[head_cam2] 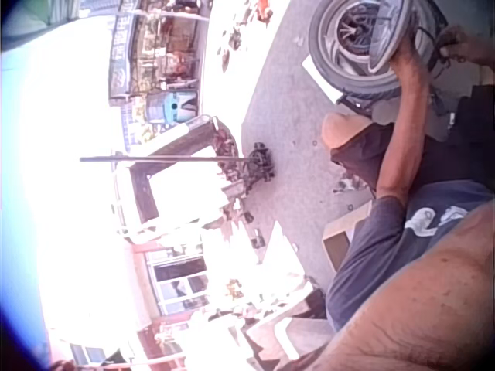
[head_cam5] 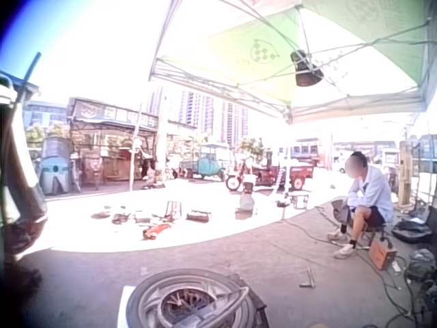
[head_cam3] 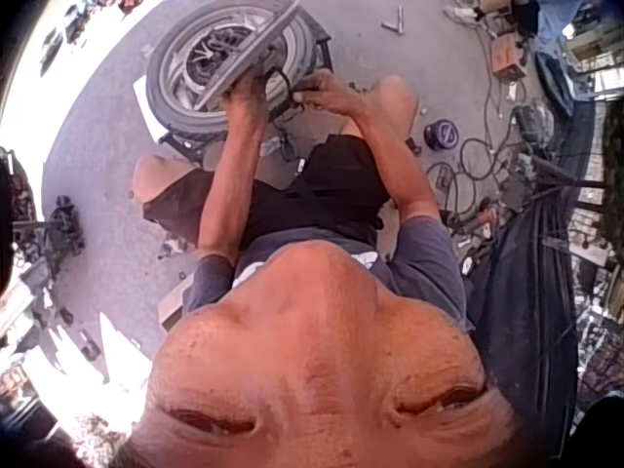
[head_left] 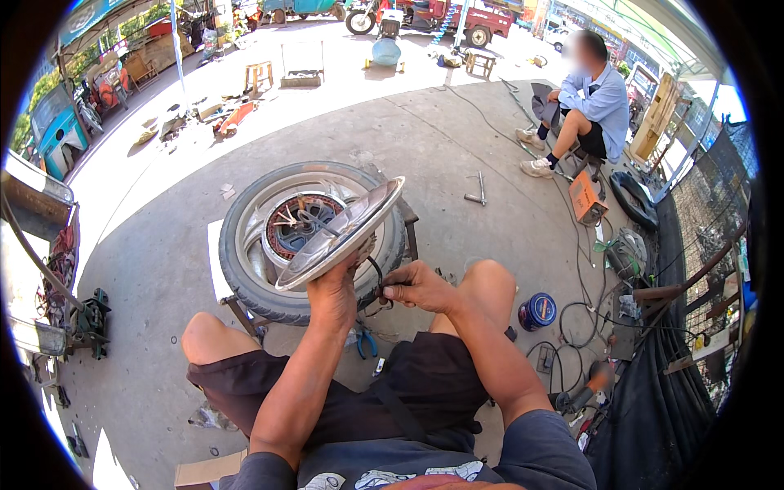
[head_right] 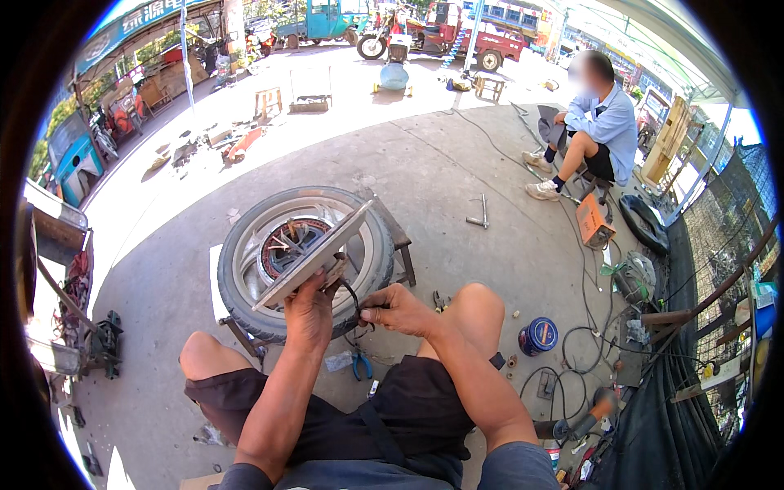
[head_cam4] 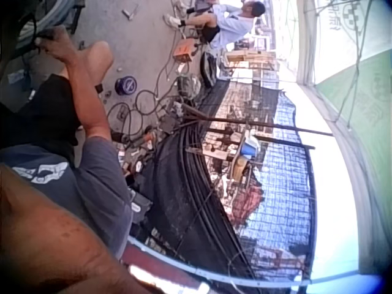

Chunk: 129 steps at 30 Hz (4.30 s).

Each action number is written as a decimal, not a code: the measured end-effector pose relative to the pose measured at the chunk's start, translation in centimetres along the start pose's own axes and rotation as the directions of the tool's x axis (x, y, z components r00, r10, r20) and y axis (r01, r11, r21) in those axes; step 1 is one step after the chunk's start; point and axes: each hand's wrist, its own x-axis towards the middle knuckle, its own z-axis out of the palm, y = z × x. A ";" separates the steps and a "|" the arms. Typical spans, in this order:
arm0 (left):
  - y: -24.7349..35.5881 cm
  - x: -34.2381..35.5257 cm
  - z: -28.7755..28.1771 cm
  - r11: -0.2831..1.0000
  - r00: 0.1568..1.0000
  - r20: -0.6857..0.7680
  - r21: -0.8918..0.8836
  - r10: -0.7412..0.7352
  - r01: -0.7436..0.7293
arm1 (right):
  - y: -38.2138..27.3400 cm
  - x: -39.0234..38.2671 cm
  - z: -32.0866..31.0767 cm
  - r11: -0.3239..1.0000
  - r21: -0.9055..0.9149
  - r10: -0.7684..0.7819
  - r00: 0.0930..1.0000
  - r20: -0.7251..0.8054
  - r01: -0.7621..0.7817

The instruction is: The person sits on the ground and works on a small electric motor attached to a wheel. They remove a metal cover, manipulate the internal wiring, and use a hammer to tap the central shaft. They then flip the wheel over and continue adjusting the components.

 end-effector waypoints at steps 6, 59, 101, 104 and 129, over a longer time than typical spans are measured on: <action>0.1 0.1 -0.2 1.000 1.000 0.004 -0.015 0.005 -0.005 | -0.4 -0.1 0.2 1.000 -0.013 0.021 1.000 -0.012 -0.021; 0.3 0.1 0.2 1.000 0.999 0.031 0.017 -0.014 0.013 | -1.0 1.1 1.1 0.980 0.129 -0.128 0.973 -0.192 0.154; 0.9 -0.2 1.0 0.999 0.999 -0.002 0.037 -0.034 0.034 | -1.7 0.7 0.3 0.933 0.232 -0.121 0.846 -0.520 0.276; 0.9 -0.2 0.9 0.998 0.999 -0.002 0.041 -0.036 0.037 | -1.9 0.8 0.7 0.934 0.207 -0.151 0.848 -0.507 0.291; 3.6 1.2 0.6 0.993 0.992 0.063 0.045 -0.110 0.108 | -4.2 1.9 -0.9 0.937 -0.063 -0.311 0.740 -0.597 0.344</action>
